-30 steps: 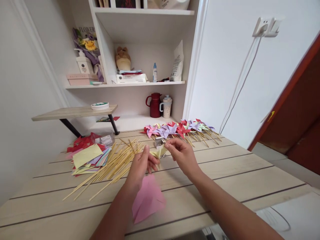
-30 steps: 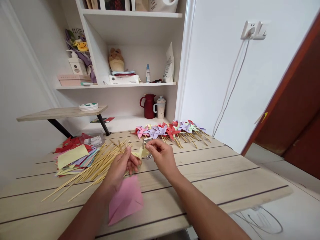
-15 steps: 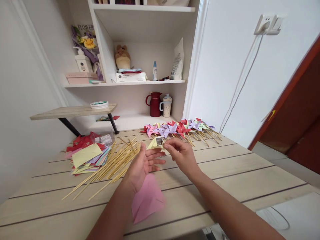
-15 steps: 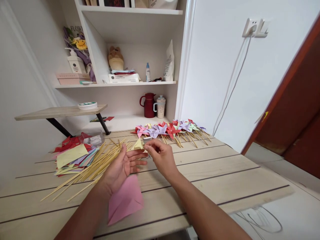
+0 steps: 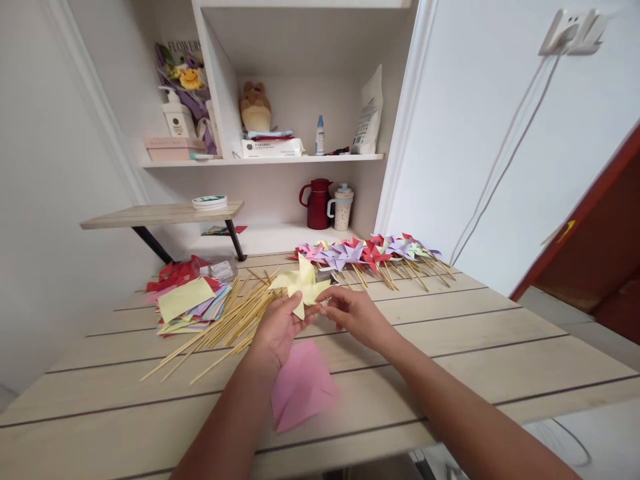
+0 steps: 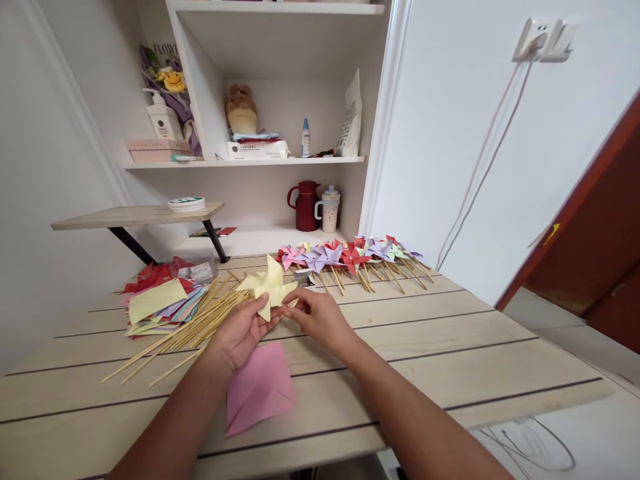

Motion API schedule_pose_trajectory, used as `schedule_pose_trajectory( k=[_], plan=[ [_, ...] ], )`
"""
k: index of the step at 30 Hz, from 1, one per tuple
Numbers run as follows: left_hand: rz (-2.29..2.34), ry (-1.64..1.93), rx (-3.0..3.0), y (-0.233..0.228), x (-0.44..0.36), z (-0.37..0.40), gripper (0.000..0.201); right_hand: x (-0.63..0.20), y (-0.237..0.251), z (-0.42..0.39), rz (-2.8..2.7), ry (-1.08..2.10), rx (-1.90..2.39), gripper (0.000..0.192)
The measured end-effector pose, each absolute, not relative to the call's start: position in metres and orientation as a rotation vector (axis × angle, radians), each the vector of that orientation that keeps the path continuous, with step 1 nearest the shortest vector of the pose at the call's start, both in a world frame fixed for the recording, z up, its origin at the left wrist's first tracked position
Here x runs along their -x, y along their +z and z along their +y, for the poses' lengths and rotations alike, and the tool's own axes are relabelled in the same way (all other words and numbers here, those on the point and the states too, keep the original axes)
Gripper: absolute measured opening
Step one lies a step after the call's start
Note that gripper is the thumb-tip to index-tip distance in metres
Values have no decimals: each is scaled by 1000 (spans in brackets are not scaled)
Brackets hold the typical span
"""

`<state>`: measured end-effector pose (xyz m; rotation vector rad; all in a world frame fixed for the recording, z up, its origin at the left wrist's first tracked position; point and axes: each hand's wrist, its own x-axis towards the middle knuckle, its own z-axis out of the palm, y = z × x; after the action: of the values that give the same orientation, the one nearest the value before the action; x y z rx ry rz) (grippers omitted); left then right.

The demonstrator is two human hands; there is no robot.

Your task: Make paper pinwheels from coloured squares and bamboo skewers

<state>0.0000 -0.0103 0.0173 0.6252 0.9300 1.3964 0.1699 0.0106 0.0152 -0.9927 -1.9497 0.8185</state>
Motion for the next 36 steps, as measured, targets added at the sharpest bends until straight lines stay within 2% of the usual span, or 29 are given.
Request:
schedule_pose_trajectory(
  k=[7, 16, 20, 24, 36],
  plan=[
    [946, 1438, -633, 14, -2, -9, 9, -168, 14, 11, -1929, 836, 1100, 20],
    [846, 1504, -501, 20, -6, -8, 16, -167, 14, 11, -1876, 911, 1057, 1],
    [763, 1428, -492, 20, -5, -9, 20, -162, 7, 11, -1887, 996, 970, 13],
    [721, 1400, -516, 20, -5, -9, 23, -154, 3, 7, -1800, 1115, 856, 13],
    [601, 1373, -547, 18, -14, -8, 21, -145, 3, 2, -1683, 1033, 745, 13]
  ],
)
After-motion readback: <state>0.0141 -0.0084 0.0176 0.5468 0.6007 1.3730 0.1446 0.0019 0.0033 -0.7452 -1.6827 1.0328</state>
